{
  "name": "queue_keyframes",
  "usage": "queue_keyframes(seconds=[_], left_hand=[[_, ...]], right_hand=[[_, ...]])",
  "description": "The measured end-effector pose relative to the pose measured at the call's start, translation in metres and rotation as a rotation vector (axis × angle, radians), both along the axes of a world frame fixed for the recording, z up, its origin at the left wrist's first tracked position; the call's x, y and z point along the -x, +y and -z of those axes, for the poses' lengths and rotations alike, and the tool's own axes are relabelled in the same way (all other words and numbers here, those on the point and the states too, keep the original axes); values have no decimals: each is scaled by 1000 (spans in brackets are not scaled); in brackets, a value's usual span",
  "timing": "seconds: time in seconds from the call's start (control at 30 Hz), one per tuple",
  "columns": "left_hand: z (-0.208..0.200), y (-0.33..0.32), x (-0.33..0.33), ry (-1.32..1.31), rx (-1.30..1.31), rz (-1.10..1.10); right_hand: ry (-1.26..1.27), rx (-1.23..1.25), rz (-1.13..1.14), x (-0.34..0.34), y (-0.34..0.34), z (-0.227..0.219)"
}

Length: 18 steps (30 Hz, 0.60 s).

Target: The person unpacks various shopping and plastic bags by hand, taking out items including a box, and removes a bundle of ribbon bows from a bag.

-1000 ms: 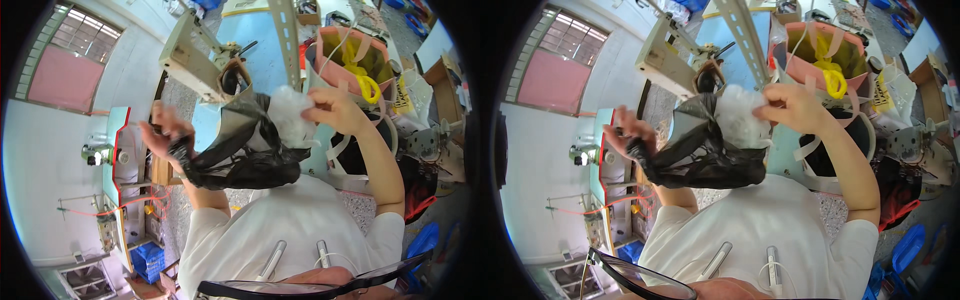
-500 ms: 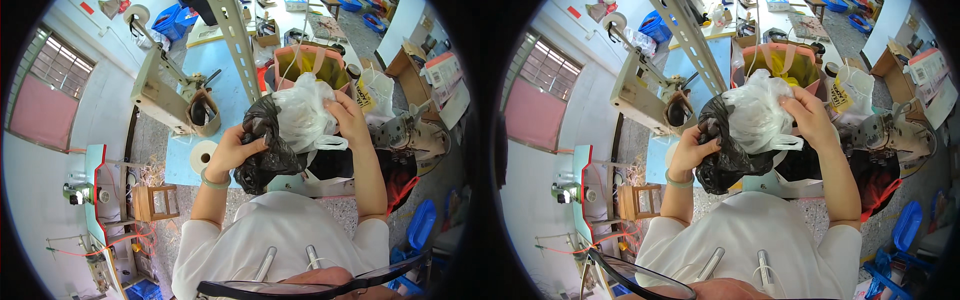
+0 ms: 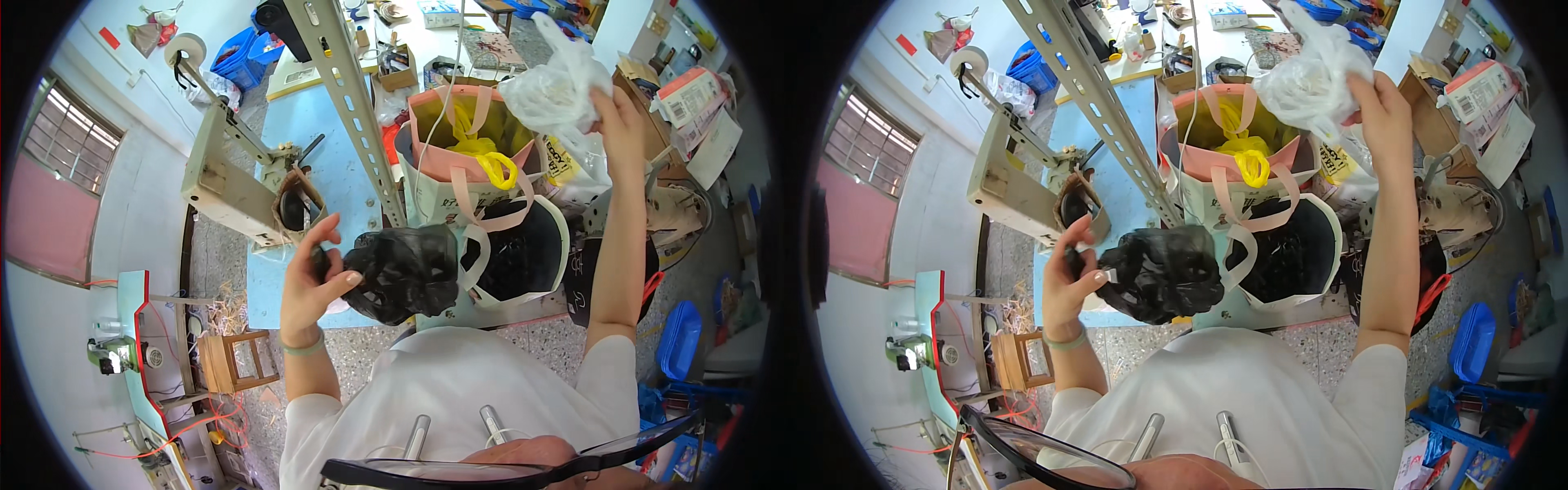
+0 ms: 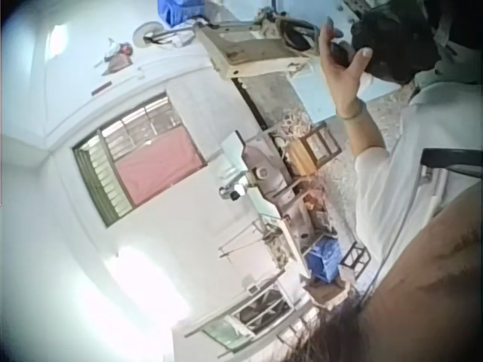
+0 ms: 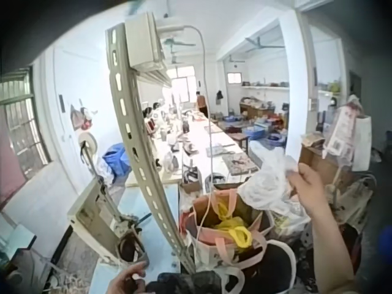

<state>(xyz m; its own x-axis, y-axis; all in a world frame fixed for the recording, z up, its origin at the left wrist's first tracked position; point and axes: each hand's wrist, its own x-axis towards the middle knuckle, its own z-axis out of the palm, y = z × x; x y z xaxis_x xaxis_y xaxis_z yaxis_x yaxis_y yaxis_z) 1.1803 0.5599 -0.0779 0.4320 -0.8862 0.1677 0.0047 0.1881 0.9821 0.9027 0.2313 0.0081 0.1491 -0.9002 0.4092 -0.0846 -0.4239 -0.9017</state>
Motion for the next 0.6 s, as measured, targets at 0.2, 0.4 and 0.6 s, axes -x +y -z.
queue_keyframes(seconds=[0.2, 0.4, 0.6], left_hand=[[-15, 38, -2, -166, 87, -340], [-30, 32, 6, -192, 22, -130], [-34, 45, -1, -187, 68, -146]], right_hand=[[636, 166, 328, 11, -35, 31], [931, 65, -33, -1, -53, 142], [648, 257, 236, -8, 30, 78]])
